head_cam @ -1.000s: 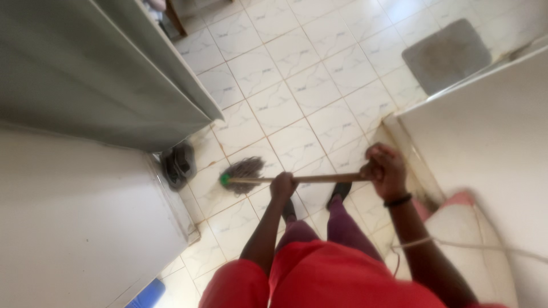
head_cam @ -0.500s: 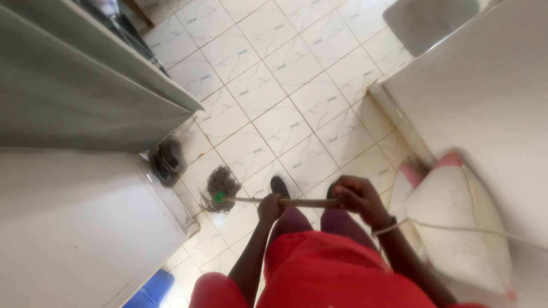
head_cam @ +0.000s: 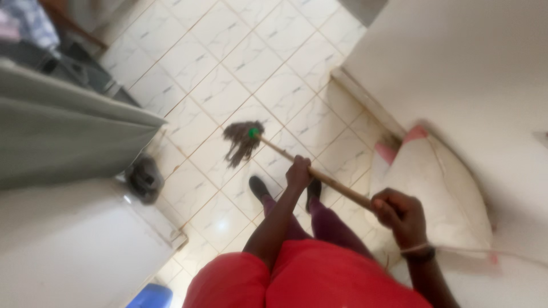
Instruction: The person mops the tiled floor of a room using a string mop, moving the mop head across the tiles around a bed, furniture, and a blue container.
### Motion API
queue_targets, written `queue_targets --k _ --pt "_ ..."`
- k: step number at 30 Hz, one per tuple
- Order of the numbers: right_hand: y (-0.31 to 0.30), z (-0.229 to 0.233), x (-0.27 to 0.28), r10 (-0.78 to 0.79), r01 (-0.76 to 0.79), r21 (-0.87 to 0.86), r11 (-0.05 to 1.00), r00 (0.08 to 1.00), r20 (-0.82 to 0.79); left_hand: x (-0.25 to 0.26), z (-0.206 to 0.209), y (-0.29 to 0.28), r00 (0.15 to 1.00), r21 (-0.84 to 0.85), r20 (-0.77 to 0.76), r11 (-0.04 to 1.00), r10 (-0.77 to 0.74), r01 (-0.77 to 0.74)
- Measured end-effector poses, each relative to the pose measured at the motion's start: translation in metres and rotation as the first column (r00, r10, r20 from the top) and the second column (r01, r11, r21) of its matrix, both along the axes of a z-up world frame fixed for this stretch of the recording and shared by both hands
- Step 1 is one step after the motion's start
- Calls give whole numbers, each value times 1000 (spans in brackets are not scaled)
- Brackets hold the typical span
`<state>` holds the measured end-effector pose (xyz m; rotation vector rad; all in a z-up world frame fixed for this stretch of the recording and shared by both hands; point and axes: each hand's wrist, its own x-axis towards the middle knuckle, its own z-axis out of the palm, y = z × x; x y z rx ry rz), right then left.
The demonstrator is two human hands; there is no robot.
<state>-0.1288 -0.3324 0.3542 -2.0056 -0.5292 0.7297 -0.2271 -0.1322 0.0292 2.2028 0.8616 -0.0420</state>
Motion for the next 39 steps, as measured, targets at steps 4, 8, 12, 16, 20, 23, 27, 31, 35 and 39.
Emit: queue_targets --k 4,8,12,16,20,23,27,31,35,39 --pt "-38 -1 0 -217 215 91 972 976 17 76 -2 -32 990 -40 -48 990 -135 133" --pt "-61 8 5 -391 379 187 906 920 35 140 -21 -76 933 -97 -34 931 -357 353" --pt "-76 35 11 -378 350 178 920 912 161 159 -38 -132 883 -101 90 878 -461 468" --pt "-76 52 30 -368 299 360 884 920 139 149 -34 -172 892 -174 155 877 -424 447" --pt "-78 55 64 -349 241 515 822 929 122 141 -23 -188 936 -180 174 925 -305 335" --pt "-87 50 77 -310 138 556 819 923 227 128 -11 -188 949 -98 132 949 -285 298" --pt "-98 33 98 -194 -111 327 938 614 765 102 13 -176 972 -107 0 966 -236 234" --pt "-90 34 88 51 -92 -40 995 119 992 68 21 -158 981 -94 -55 979 -185 179" --pt "-65 34 42 64 -78 -39 996 351 934 15 7 -136 995 -77 -28 992 -99 96" --pt "-30 25 -10 -42 -171 214 962 682 730 -55 -15 -119 1000 -110 -7 994 10 -10"
